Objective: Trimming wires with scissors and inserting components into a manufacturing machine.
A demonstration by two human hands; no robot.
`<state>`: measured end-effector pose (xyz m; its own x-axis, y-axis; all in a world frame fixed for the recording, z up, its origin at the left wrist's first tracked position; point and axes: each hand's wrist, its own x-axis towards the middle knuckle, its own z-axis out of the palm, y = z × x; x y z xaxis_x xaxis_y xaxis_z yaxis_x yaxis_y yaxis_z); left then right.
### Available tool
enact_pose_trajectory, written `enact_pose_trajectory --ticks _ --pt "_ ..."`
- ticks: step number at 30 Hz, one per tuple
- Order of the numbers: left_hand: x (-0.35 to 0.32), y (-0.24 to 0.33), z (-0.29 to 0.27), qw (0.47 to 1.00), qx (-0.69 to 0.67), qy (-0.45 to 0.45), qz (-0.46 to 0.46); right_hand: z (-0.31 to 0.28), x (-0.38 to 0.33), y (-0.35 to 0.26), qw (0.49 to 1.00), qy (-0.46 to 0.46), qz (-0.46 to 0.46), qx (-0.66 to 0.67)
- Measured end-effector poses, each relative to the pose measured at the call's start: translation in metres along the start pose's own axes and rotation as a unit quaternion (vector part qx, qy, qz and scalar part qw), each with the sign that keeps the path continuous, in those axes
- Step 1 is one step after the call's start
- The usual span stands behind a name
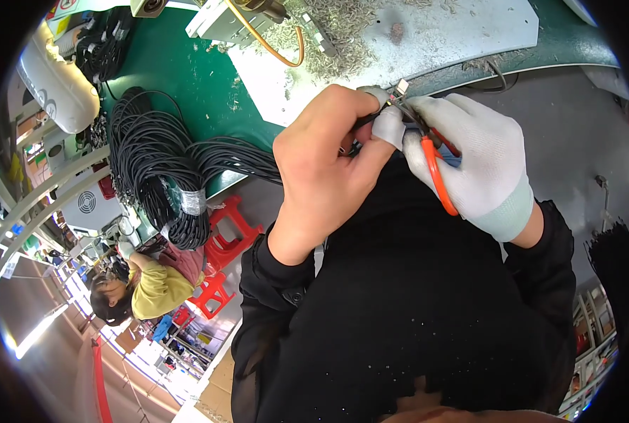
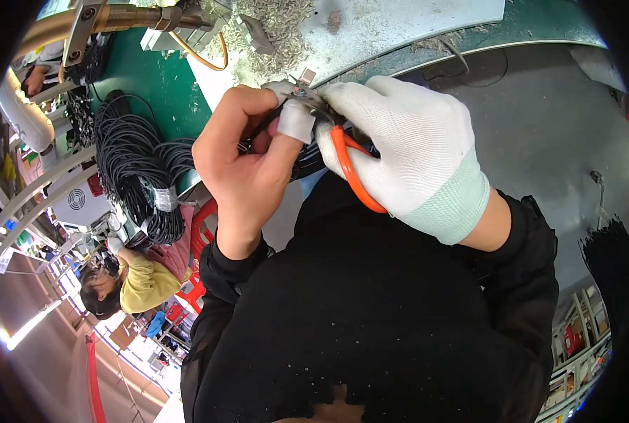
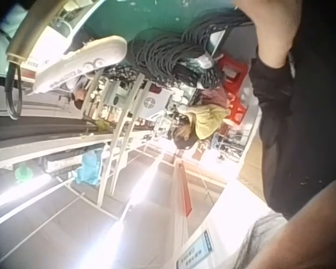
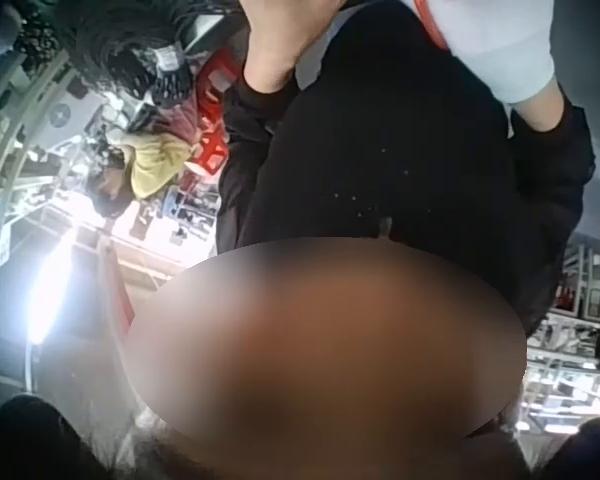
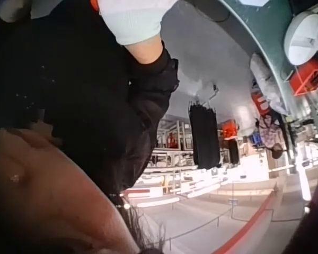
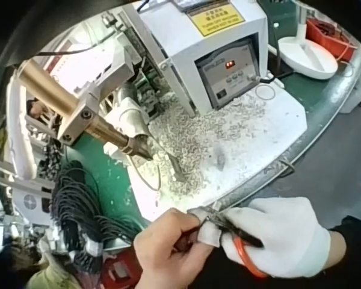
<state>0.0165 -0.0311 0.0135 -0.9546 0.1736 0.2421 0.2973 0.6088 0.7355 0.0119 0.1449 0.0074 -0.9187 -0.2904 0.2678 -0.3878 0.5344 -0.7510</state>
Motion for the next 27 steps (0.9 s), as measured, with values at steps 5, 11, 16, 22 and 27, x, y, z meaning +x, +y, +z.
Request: enact_pose_trajectory --ticks 5,11,16,22,27 --pt "-0.001 -0.007 0.004 1.0 -0.015 0.002 -0.006 -0.011 0.003 0.0 0.971 -0.136 0.14 0.137" --pt "0.0 -0.023 -0.001 0.787 -0.533 -0.078 -0.3 0.002 0.001 0.016 0.929 -0.207 0.12 0.283" --pt "0.002 -0.037 -0.002 0.877 -0.376 -0.005 -0.3 0.03 0.003 0.036 0.986 -0.103 0.022 0.132" --pt "0.034 -0.085 -0.025 0.827 -0.479 0.02 -0.292 0.013 0.068 0.024 0.937 -0.128 0.228 0.232" --pt "0.056 -0.098 -0.029 0.846 -0.441 -0.018 -0.299 0.041 0.113 0.049 0.977 -0.093 0.031 0.192"
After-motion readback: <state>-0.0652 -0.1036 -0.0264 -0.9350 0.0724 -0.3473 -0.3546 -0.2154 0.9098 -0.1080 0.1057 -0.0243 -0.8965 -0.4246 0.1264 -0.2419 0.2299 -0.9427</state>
